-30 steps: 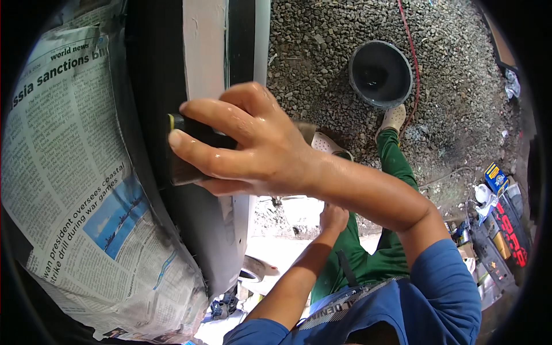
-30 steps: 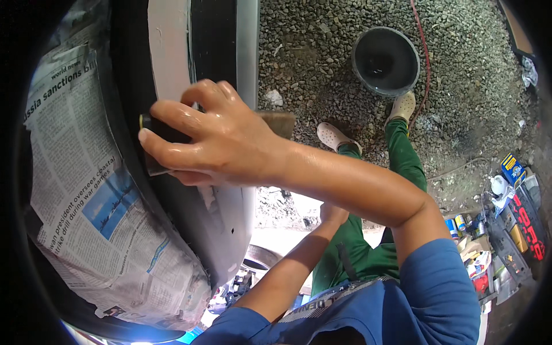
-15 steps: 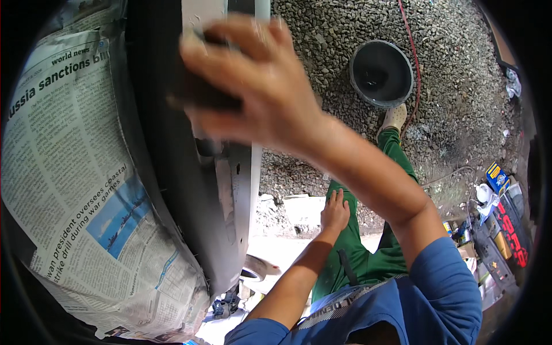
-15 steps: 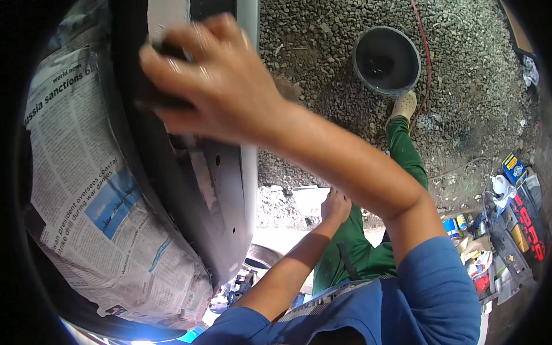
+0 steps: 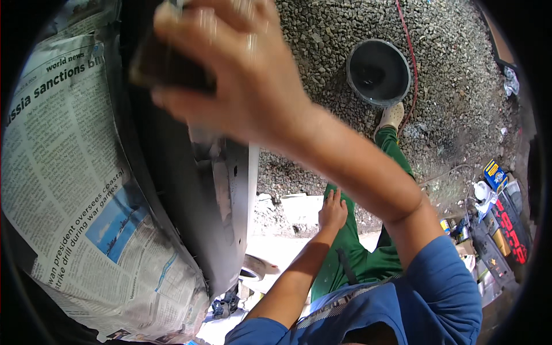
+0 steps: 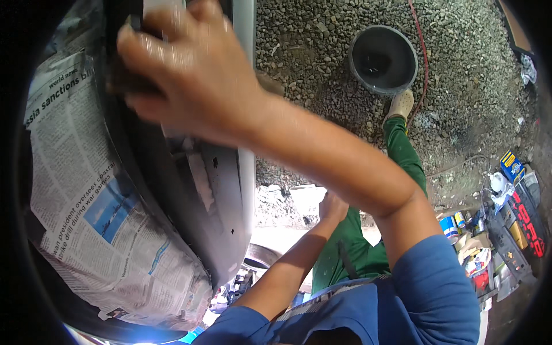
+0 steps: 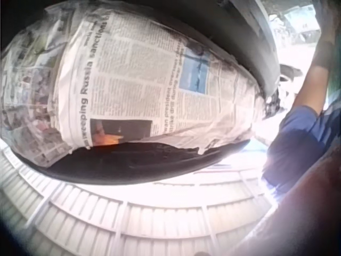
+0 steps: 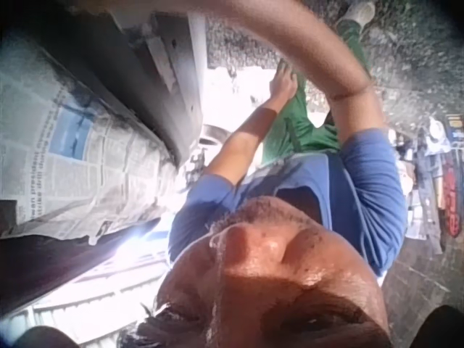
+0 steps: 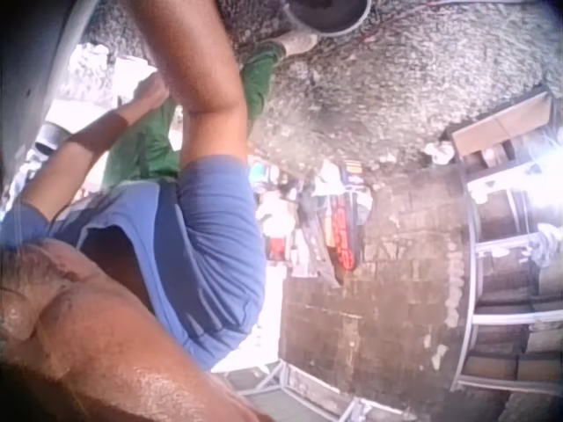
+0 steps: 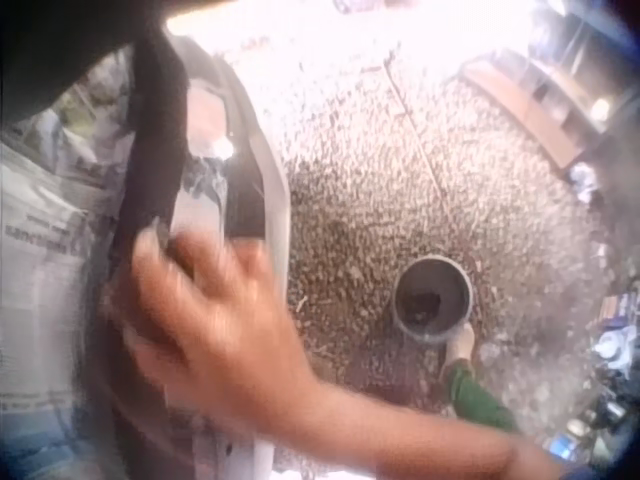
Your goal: The person selects sandpaper from a box, folds a piece of sandpaper over a block, dips it into a bucket of water, and sands the side of a vehicle bumper.
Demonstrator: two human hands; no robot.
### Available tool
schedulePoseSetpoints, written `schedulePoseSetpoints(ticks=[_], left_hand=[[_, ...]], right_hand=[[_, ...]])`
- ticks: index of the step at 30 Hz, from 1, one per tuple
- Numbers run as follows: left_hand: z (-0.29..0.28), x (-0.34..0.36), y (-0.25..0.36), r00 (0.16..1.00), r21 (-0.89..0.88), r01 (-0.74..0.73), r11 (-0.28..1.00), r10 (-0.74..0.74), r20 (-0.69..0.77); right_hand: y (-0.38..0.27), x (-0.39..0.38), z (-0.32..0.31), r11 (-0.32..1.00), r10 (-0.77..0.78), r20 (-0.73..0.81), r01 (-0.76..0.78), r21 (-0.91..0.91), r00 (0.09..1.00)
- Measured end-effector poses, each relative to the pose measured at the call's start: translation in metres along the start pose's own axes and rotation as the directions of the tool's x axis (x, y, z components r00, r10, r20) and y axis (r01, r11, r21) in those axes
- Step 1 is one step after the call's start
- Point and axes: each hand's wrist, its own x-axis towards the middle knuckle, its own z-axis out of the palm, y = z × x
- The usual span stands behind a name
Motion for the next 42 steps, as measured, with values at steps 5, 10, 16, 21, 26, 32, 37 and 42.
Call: schedulePoseSetpoints(ticks=[5,10,16,21,26,32,37,42], left_hand=[[0.007,-0.001,-0.012,0.994,0.001,-0.049,0.999,0.049,-0.093],[-0.012,-0.001,0.009,0.999,-0.041,0.011,0.999,-0.008,0.052],[0.002,0.004,-0.009,0.995,-0.075,-0.065,0.995,0.059,-0.081],[0.013,0.007,-0.006,0.998,0.016,-0.012,1.0,0.013,-0.059],[0.005,0.002,-0.01,0.997,-0.008,-0.049,0.999,0.048,-0.064],[0.002,0.001,0.001,0.995,-0.036,-0.024,0.999,0.02,-0.101],[-0.012,-0.003,0.005,0.997,-0.008,0.034,0.999,-0.033,0.076],[0.004,0.003,-0.005,0.99,-0.013,-0.023,1.0,0.021,-0.136]], right_hand=[[-0.036,-0.04,0.003,0.997,-0.053,0.109,0.046,0.069,0.993],[-0.007,0.007,0.001,0.999,0.048,0.032,-0.047,-0.026,0.998],[-0.031,-0.04,0.001,0.999,-0.023,0.089,0.02,0.034,0.996],[0.004,0.008,0.0,1.0,0.025,0.013,-0.025,0.012,1.0],[-0.03,-0.054,-0.015,0.996,-0.054,0.177,0.041,0.077,0.983],[0.03,0.045,-0.006,0.994,0.073,0.11,-0.081,0.07,0.991],[-0.011,-0.038,-0.017,1.0,-0.02,0.175,0.018,0.013,0.984],[0.043,0.034,-0.004,0.988,-0.151,0.002,0.15,0.047,0.989]])
